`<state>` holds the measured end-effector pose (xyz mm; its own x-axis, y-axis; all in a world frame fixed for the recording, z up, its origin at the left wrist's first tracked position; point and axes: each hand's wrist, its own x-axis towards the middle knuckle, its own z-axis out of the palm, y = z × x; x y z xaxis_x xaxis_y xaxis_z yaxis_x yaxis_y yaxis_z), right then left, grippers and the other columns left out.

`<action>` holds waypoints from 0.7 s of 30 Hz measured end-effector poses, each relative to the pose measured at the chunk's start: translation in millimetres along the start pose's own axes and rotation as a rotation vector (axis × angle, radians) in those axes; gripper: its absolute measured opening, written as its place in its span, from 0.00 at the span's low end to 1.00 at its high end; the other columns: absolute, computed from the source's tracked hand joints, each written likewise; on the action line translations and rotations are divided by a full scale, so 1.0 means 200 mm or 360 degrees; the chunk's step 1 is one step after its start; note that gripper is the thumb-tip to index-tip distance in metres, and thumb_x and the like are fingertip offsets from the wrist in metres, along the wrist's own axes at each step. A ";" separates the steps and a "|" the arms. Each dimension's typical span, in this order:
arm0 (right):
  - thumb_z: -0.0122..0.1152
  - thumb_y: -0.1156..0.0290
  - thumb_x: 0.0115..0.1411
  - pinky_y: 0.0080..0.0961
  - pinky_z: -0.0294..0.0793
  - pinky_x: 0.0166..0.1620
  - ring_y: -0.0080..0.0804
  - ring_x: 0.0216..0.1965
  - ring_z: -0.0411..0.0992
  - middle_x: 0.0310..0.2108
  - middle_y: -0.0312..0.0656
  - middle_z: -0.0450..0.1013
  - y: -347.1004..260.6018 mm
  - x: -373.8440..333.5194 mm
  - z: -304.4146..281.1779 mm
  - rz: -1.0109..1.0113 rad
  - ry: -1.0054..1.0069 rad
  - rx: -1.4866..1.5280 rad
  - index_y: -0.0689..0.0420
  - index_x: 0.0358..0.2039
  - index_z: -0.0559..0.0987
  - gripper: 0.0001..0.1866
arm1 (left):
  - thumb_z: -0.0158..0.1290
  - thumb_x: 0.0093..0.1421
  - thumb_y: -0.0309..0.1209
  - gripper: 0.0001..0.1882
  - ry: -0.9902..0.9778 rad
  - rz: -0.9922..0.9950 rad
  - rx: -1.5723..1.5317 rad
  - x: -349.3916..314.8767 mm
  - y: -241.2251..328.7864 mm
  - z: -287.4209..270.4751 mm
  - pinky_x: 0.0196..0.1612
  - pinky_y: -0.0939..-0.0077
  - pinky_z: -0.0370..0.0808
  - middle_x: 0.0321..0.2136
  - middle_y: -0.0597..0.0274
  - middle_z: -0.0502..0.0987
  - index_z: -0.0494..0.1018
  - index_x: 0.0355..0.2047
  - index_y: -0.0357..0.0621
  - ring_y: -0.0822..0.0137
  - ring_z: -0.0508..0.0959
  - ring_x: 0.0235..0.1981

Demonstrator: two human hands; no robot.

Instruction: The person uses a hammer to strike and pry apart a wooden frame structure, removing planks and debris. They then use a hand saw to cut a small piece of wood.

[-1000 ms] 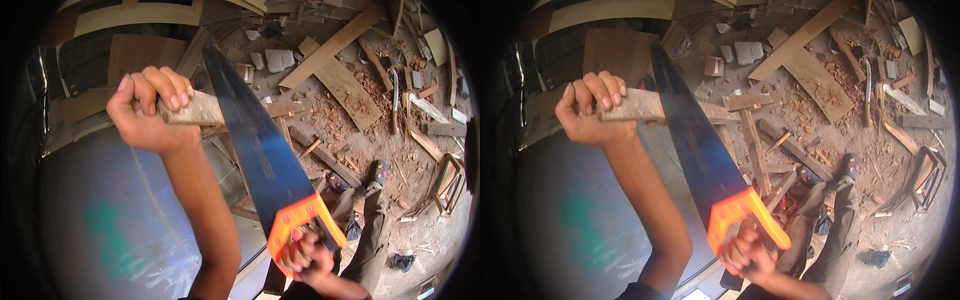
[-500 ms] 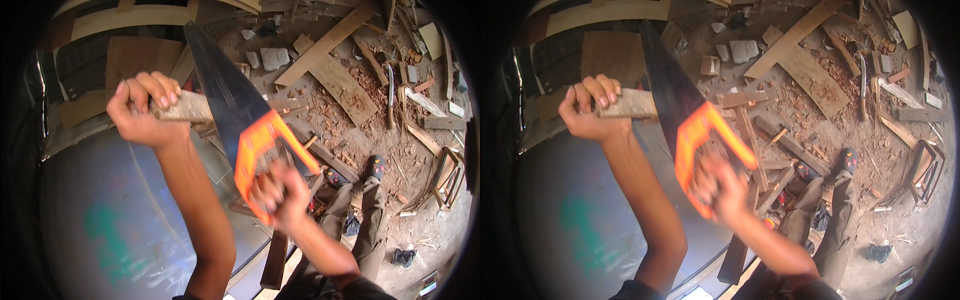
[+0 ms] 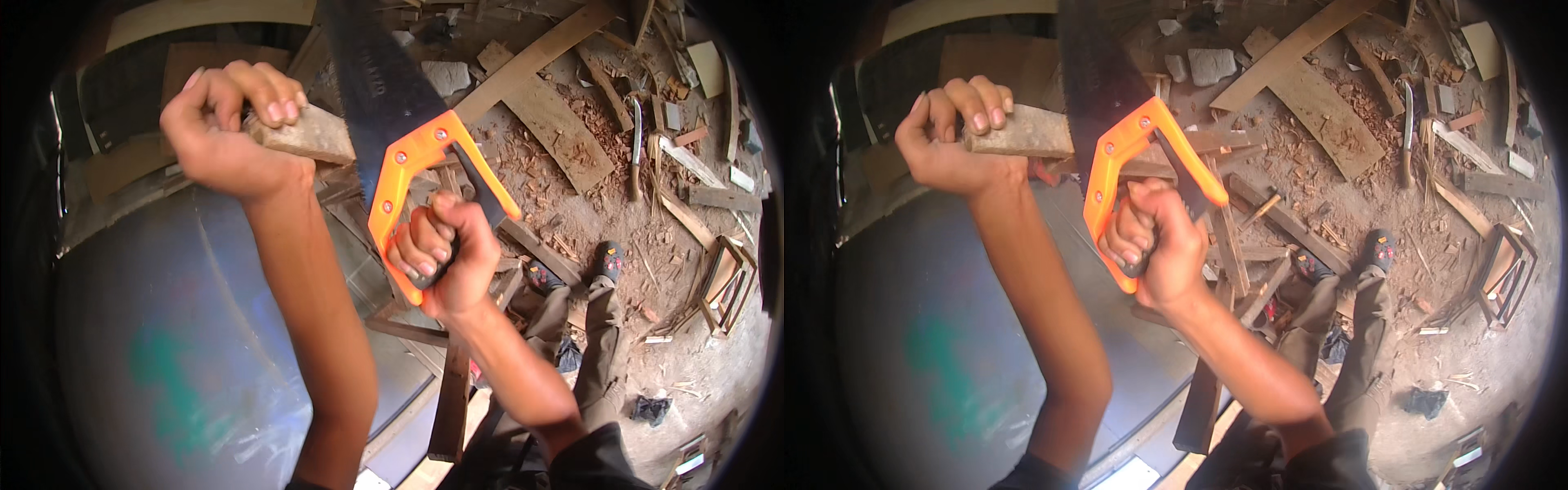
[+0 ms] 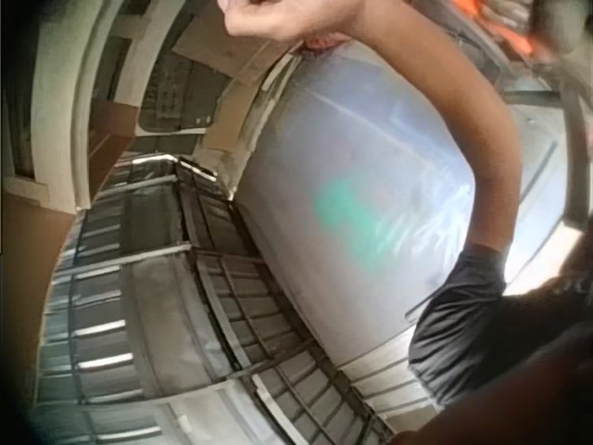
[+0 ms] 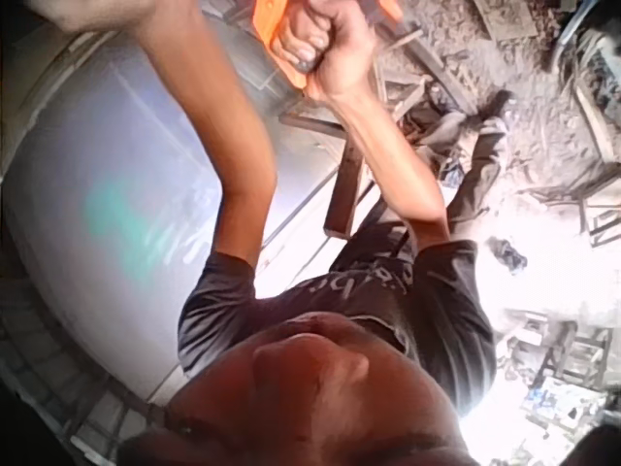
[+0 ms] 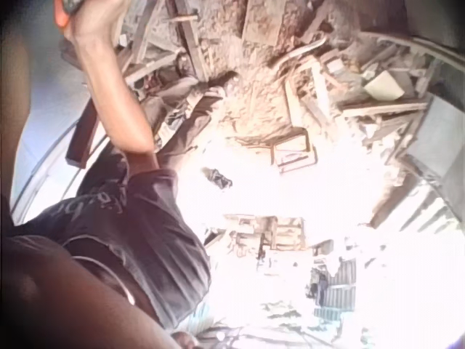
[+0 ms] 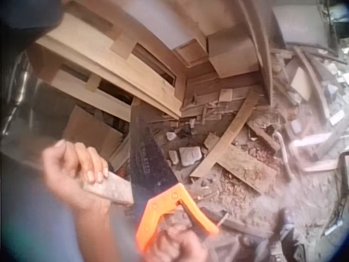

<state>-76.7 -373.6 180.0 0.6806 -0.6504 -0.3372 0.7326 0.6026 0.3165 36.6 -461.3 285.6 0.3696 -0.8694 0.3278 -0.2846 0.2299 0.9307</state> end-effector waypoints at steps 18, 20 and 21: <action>0.44 0.67 0.62 0.25 0.52 0.16 0.23 0.10 0.54 0.09 0.30 0.52 0.00 -0.80 -0.15 0.0182 0.0024 0.0169 0.49 0.18 0.58 0.15 | 0.37 0.60 0.38 0.20 0.0166 0.0023 0.0036 0.05 0.01 -0.02 0.19 0.69 0.61 0.07 0.56 0.57 0.49 0.12 0.50 0.64 0.58 0.11; 0.45 0.69 0.61 0.24 0.54 0.17 0.24 0.10 0.54 0.09 0.31 0.53 -0.01 -0.66 -0.10 0.0150 -0.0045 0.0187 0.50 0.19 0.59 0.14 | 0.37 0.60 0.37 0.20 0.0260 0.0037 0.0086 0.05 0.01 0.02 0.19 0.70 0.61 0.08 0.56 0.57 0.49 0.12 0.50 0.64 0.59 0.12; 0.46 0.64 0.59 0.23 0.53 0.14 0.21 0.08 0.50 0.08 0.28 0.51 0.01 -0.54 -0.06 0.0115 0.0000 0.0015 0.46 0.18 0.58 0.14 | 0.36 0.60 0.37 0.20 0.0103 0.0045 0.0018 0.06 0.01 -0.03 0.20 0.70 0.62 0.08 0.56 0.57 0.49 0.13 0.50 0.63 0.59 0.12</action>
<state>-148.7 -295.1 206.3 0.7316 -0.6057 -0.3130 0.6817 0.6433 0.3485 45.5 -468.9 292.2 0.4178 -0.8324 0.3641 -0.3057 0.2486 0.9191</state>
